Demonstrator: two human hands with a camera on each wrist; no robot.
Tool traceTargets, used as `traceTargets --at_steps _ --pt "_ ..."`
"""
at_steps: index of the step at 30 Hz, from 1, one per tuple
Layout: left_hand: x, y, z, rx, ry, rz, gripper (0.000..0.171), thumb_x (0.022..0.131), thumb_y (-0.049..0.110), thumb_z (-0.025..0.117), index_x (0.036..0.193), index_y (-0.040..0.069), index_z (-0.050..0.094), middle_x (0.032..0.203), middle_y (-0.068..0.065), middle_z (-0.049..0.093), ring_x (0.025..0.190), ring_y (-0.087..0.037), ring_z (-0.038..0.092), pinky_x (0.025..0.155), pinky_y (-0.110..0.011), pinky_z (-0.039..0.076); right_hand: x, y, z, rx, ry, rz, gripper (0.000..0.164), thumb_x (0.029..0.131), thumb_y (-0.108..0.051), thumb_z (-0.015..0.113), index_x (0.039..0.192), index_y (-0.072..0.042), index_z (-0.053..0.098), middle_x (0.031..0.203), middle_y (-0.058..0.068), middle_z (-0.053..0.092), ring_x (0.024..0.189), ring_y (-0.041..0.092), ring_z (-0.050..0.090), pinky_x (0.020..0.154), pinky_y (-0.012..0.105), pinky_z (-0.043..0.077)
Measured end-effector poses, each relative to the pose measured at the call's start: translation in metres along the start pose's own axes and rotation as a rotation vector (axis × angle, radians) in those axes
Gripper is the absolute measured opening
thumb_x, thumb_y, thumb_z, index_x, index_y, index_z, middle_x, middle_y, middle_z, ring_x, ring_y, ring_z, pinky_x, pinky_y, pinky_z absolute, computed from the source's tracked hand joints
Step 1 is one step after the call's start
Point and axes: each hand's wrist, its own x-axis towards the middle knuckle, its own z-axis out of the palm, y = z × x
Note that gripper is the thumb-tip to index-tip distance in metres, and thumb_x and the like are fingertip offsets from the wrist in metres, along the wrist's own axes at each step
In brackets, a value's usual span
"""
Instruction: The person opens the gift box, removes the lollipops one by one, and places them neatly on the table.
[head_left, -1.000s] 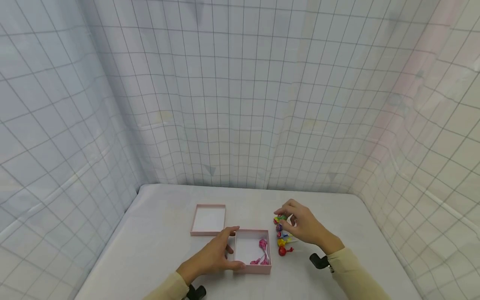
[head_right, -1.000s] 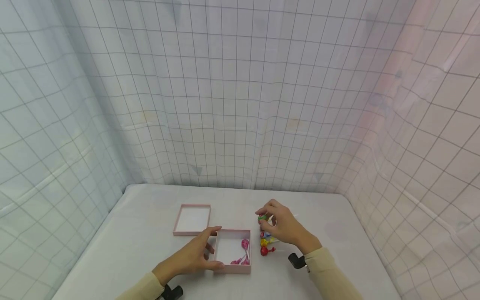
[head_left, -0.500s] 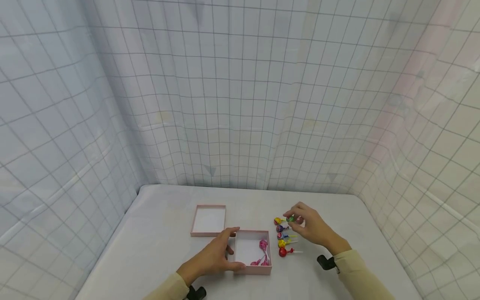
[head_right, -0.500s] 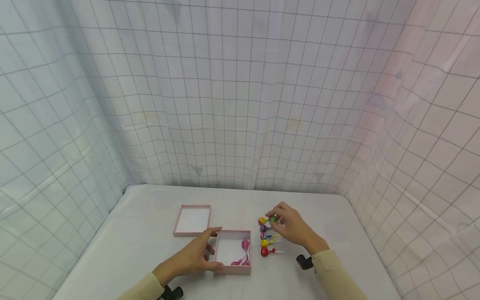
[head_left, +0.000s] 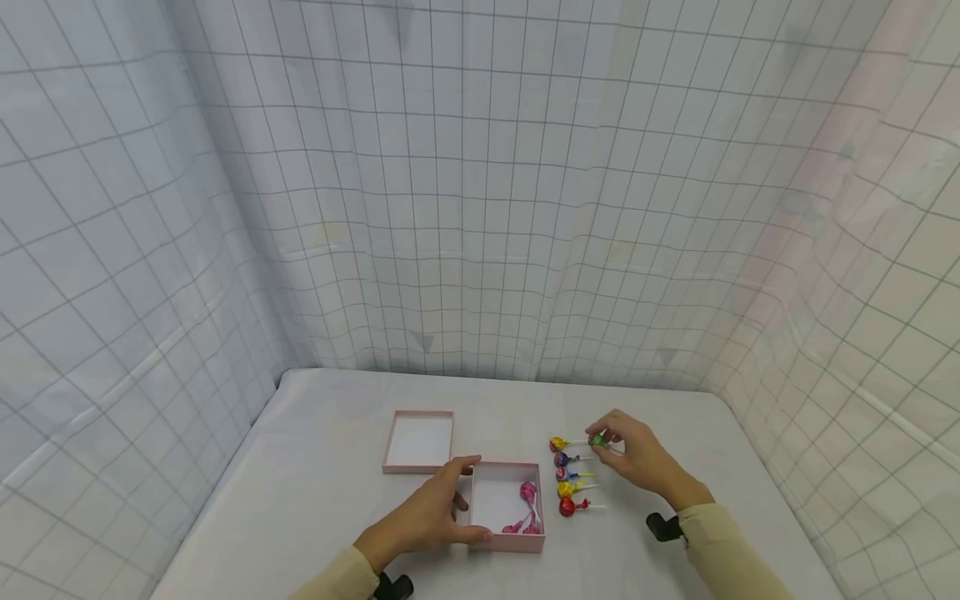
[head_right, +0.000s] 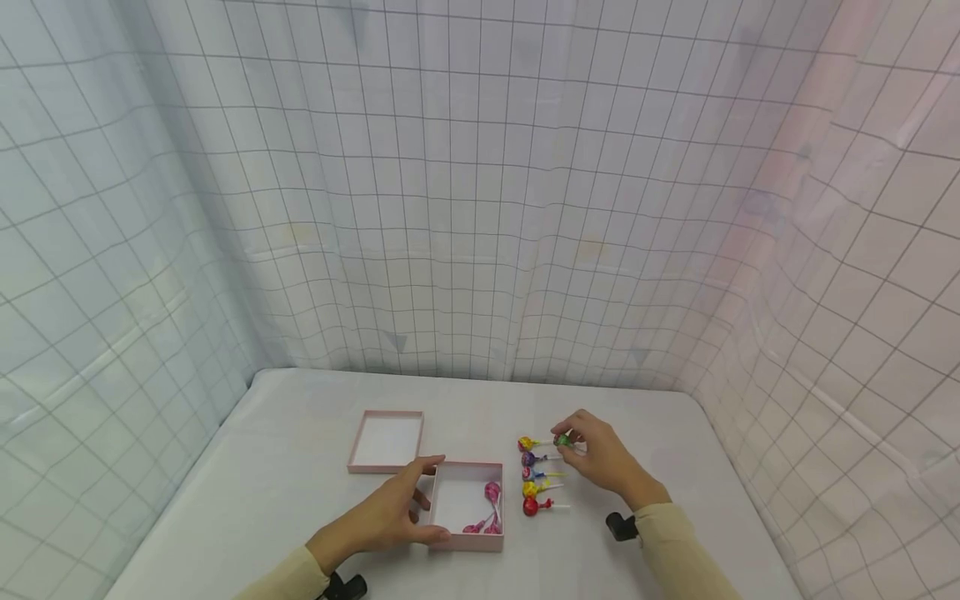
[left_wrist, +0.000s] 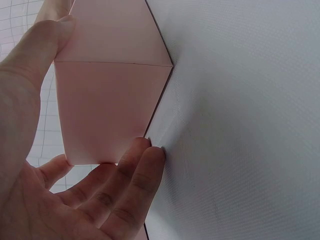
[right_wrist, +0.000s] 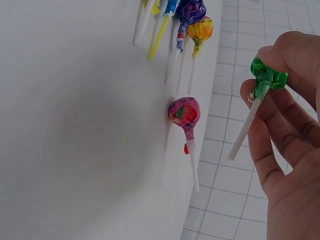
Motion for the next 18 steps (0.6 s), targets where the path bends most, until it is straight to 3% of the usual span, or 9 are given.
traceTargets --at_steps 1,5,18 --pt "0.000 0.000 0.000 -0.001 -0.001 -0.001 0.118 0.089 0.046 0.104 0.180 0.014 0.036 0.171 -0.020 0.055 0.111 -0.014 0.067 0.084 -0.025 0.056 0.001 -0.012 -0.005 -0.035 -0.011 0.040 0.033 0.097 0.000 0.090 0.123 -0.018 0.082 0.113 -0.002 0.078 0.095 0.009 0.075 0.083 0.034 0.069" --pt "0.000 0.000 0.000 0.000 0.000 -0.002 0.118 0.089 0.046 0.105 0.180 0.014 0.036 0.171 -0.020 0.055 0.111 -0.014 0.067 0.084 -0.025 0.056 -0.001 -0.016 -0.007 -0.085 -0.035 0.111 0.032 0.095 0.005 0.091 0.119 -0.014 0.082 0.112 0.001 0.079 0.096 0.016 0.077 0.086 0.041 0.071" --pt "0.000 -0.001 0.000 0.010 0.001 -0.002 0.118 0.089 0.047 0.104 0.180 0.015 0.036 0.171 -0.019 0.056 0.110 -0.013 0.066 0.084 -0.026 0.056 -0.011 -0.006 -0.007 -0.094 -0.085 0.217 0.028 0.096 0.006 0.091 0.120 -0.008 0.083 0.112 0.003 0.076 0.097 0.016 0.077 0.089 0.040 0.070"
